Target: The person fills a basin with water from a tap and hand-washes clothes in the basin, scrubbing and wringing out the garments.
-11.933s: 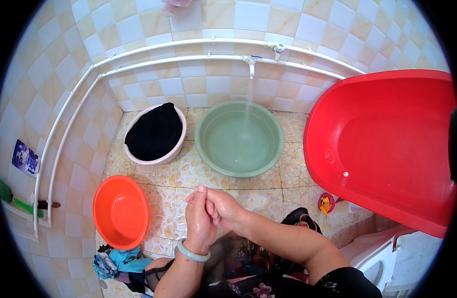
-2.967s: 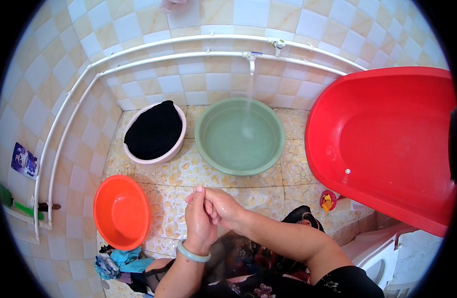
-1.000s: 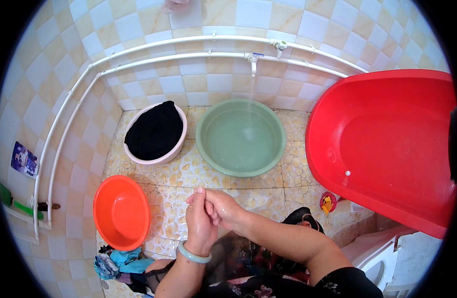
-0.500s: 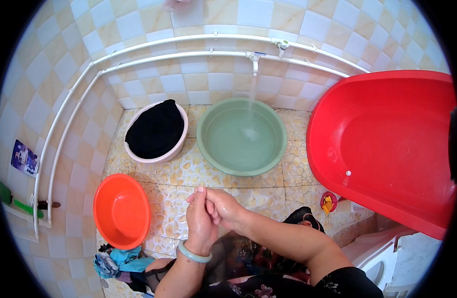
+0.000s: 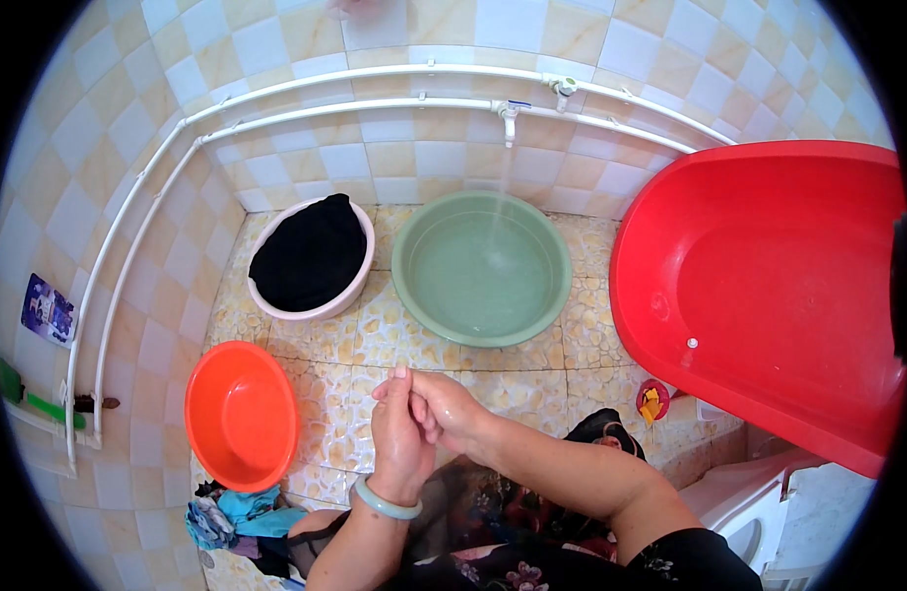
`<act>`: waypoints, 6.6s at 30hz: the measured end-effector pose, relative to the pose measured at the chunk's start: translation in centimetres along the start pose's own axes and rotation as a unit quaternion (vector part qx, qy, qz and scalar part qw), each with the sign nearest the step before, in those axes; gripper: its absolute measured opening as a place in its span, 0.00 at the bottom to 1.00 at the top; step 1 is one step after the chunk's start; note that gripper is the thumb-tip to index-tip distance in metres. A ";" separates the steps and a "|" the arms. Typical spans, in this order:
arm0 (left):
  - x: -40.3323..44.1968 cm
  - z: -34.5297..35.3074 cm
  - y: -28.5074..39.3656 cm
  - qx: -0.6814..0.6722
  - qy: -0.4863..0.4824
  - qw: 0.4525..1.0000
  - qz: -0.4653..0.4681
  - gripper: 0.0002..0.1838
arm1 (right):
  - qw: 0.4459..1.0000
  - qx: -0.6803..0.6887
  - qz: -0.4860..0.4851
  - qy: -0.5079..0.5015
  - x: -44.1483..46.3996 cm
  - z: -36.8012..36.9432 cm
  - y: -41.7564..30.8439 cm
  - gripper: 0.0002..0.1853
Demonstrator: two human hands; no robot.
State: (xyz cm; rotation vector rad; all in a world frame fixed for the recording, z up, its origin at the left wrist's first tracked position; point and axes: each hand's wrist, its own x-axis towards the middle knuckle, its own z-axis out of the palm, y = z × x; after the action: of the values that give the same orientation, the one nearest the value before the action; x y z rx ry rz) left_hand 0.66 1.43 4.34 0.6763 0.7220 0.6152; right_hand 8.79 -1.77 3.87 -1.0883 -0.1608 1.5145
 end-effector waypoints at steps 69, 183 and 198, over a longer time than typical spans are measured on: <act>0.3 0.0 -0.1 -0.007 -0.004 1.000 -0.003 0.27 | 1.000 -0.003 -0.005 0.003 0.0 0.0 -0.3 0.21; -4.3 -5.0 15.0 -0.097 -0.034 0.968 0.227 0.10 | 0.906 -0.141 -0.302 0.260 5.2 -18.0 -21.5 0.10; 4.1 -28.6 -0.3 0.276 0.166 0.929 -0.181 0.09 | 0.863 -0.271 -0.221 0.363 10.2 -31.6 -25.1 0.08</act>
State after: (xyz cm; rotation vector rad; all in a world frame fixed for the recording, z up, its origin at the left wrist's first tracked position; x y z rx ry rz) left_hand -18.39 13.74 -13.58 0.9350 1.3302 0.1745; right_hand 49.89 -0.67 -2.72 -1.8581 -0.2942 0.5731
